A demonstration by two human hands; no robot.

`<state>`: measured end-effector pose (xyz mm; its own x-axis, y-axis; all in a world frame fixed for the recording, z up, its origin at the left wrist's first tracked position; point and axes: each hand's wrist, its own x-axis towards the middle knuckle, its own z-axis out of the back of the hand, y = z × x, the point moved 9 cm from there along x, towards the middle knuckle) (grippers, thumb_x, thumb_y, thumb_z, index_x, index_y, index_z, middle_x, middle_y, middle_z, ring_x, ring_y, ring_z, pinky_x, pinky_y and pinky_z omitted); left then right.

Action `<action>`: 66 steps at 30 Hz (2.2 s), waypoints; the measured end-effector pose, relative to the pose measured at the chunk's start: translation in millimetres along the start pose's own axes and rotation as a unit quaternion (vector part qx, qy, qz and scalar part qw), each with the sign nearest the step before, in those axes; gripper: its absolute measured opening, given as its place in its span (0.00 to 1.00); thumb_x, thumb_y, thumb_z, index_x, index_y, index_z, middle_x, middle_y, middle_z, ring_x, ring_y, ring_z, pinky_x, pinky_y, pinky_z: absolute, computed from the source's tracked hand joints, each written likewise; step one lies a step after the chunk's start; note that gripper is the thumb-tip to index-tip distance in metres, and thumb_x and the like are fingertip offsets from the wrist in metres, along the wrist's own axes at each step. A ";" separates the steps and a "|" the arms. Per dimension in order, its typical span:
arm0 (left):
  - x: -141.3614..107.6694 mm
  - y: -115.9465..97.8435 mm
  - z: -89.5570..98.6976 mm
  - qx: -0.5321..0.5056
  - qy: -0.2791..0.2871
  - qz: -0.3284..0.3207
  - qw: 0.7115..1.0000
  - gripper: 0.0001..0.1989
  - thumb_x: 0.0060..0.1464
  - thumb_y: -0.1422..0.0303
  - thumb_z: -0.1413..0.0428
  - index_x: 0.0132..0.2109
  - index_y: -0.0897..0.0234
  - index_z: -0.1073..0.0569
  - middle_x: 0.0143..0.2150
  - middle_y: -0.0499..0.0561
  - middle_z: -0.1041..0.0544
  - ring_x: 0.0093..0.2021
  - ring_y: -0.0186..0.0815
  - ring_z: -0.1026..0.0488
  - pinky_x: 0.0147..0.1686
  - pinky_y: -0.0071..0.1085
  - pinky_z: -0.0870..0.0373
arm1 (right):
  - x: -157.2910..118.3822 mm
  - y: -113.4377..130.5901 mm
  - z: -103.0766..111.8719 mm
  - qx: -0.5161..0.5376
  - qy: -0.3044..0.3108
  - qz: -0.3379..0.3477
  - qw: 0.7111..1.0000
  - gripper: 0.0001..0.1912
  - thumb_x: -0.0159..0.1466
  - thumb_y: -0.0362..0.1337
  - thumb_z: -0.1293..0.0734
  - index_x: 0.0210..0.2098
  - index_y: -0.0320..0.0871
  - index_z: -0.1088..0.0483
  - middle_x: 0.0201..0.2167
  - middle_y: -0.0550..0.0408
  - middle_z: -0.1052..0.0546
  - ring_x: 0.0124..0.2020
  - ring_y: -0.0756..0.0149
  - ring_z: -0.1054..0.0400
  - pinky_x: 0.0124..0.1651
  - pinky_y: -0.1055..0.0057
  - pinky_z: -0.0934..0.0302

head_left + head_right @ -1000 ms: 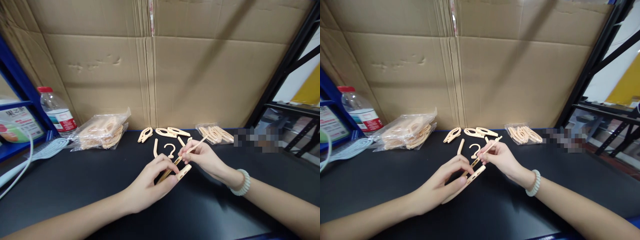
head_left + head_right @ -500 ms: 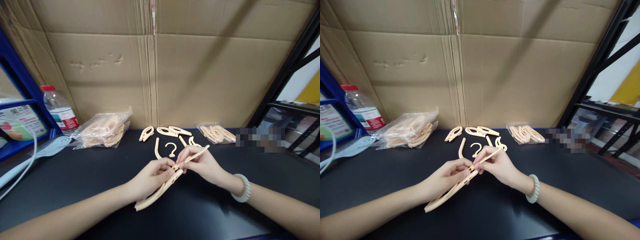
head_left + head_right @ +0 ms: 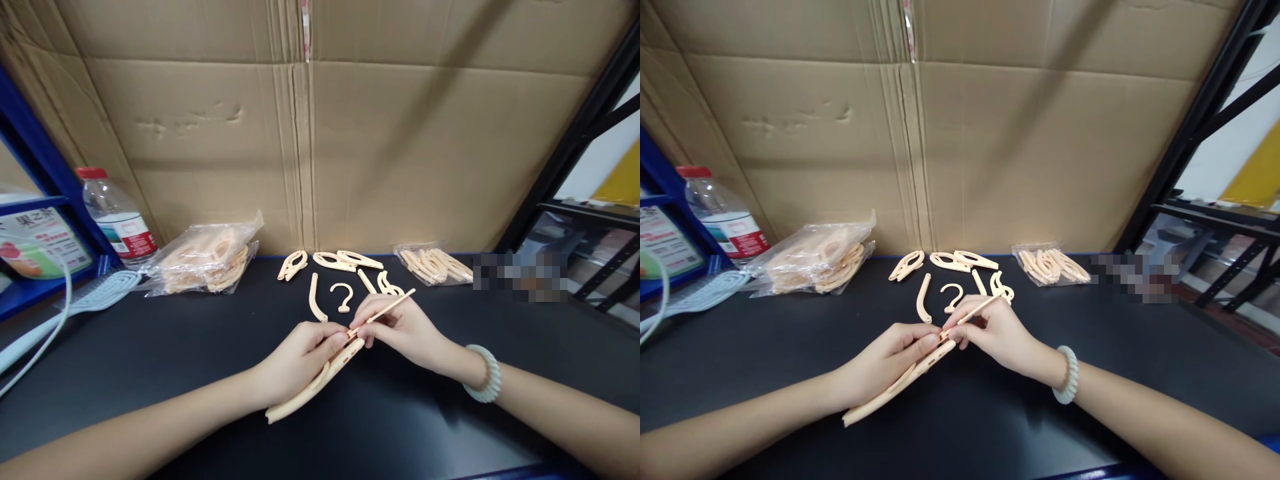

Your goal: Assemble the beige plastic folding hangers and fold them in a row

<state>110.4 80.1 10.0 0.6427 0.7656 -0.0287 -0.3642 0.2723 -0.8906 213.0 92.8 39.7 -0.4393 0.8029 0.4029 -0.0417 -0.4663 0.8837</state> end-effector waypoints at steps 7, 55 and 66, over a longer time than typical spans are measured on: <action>0.2 -1.4 -1.0 0.025 0.011 0.000 1.000 0.18 0.62 0.59 0.57 0.27 0.64 0.37 0.24 0.43 0.41 0.26 0.31 0.45 0.26 0.26 0.46 | -9.3 28.2 -6.2 -0.181 0.002 0.163 0.970 0.06 0.63 0.28 0.35 0.31 0.41 0.26 0.28 0.54 0.26 0.29 0.70 0.31 0.31 0.73 0.34; 10.9 15.0 -1.3 -0.456 -0.007 0.052 0.888 0.05 0.51 0.74 0.41 0.38 0.67 0.27 0.21 0.44 0.33 0.23 0.27 0.36 0.30 0.25 0.32 | 25.1 -26.4 109.5 -0.303 -0.063 -0.103 0.945 0.09 0.60 0.33 0.36 0.40 0.39 0.32 0.26 0.55 0.26 0.27 0.65 0.30 0.30 0.69 0.37; 10.8 24.5 2.5 -0.506 -0.029 0.070 0.859 0.08 0.51 0.80 0.43 0.38 0.65 0.26 0.32 0.52 0.22 0.32 0.34 0.25 0.40 0.32 0.30 | 20.4 -56.4 98.9 -0.387 -0.048 -0.133 0.911 0.27 0.61 0.33 0.38 0.59 0.29 0.42 0.18 0.60 0.28 0.22 0.66 0.34 0.29 0.71 0.42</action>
<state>106.7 96.5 -11.1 0.5955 0.7848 -0.1717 0.3554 -0.4491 -0.8198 295.2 172.3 21.7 -0.2426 0.9374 0.2498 -0.7721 -0.3424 0.5353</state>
